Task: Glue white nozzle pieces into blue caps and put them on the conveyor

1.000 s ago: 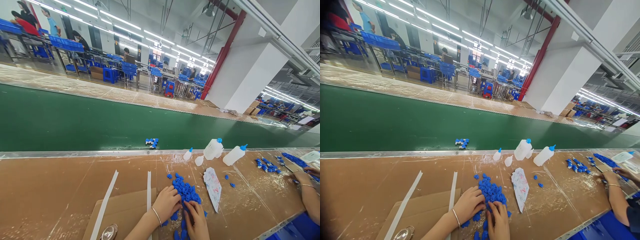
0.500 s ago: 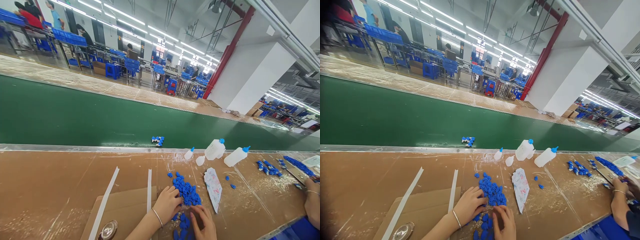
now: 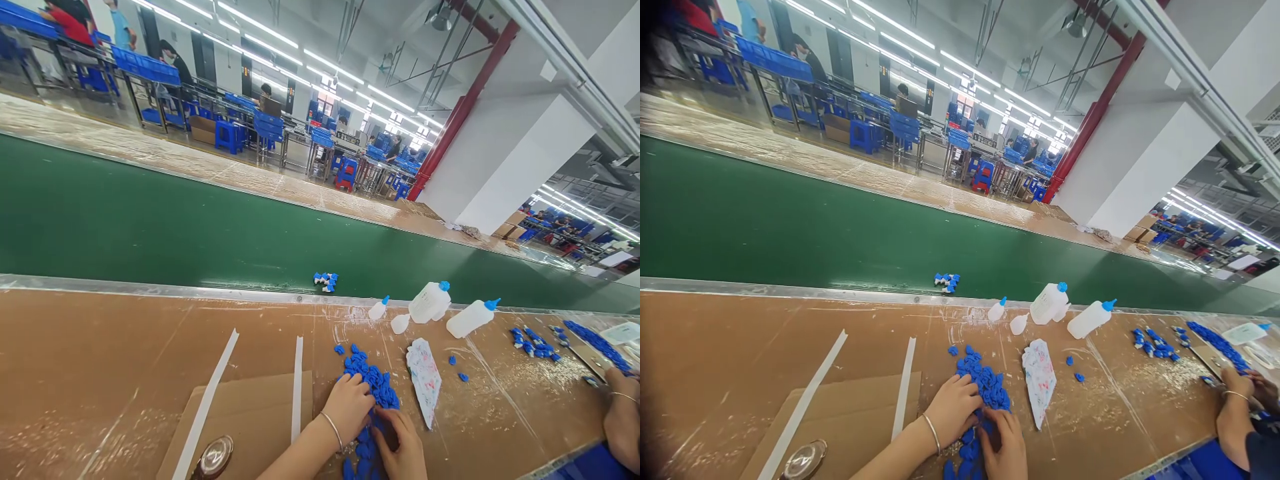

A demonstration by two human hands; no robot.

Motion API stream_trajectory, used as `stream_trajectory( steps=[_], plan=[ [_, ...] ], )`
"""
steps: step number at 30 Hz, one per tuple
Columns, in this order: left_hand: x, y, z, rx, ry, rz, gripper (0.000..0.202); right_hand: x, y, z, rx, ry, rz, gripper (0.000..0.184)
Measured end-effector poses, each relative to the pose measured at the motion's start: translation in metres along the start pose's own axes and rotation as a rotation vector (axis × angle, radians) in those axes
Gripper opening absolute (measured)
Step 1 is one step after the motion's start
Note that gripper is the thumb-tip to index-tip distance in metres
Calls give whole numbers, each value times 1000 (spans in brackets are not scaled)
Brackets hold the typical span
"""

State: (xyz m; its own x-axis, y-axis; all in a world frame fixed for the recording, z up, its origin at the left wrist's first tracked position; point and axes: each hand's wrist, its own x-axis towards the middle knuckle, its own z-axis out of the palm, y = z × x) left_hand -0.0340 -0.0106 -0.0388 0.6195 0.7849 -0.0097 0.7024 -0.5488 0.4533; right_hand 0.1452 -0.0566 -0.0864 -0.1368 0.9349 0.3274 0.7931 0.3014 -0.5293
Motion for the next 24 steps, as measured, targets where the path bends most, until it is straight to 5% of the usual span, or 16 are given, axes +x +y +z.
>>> stream_trajectory(
  steps=[7, 14, 24],
  plan=[
    [3, 0, 3, -4, -27, -10, 19, 0, 3, -6, -8, 5, -22, 43],
    [9, -2, -7, -16, -88, -73, 26, -1, 6, -21, 26, -76, -98, 28],
    [7, -8, -13, -66, 24, -63, 16, -2, 7, -16, 53, -74, -82, 50]
  ],
)
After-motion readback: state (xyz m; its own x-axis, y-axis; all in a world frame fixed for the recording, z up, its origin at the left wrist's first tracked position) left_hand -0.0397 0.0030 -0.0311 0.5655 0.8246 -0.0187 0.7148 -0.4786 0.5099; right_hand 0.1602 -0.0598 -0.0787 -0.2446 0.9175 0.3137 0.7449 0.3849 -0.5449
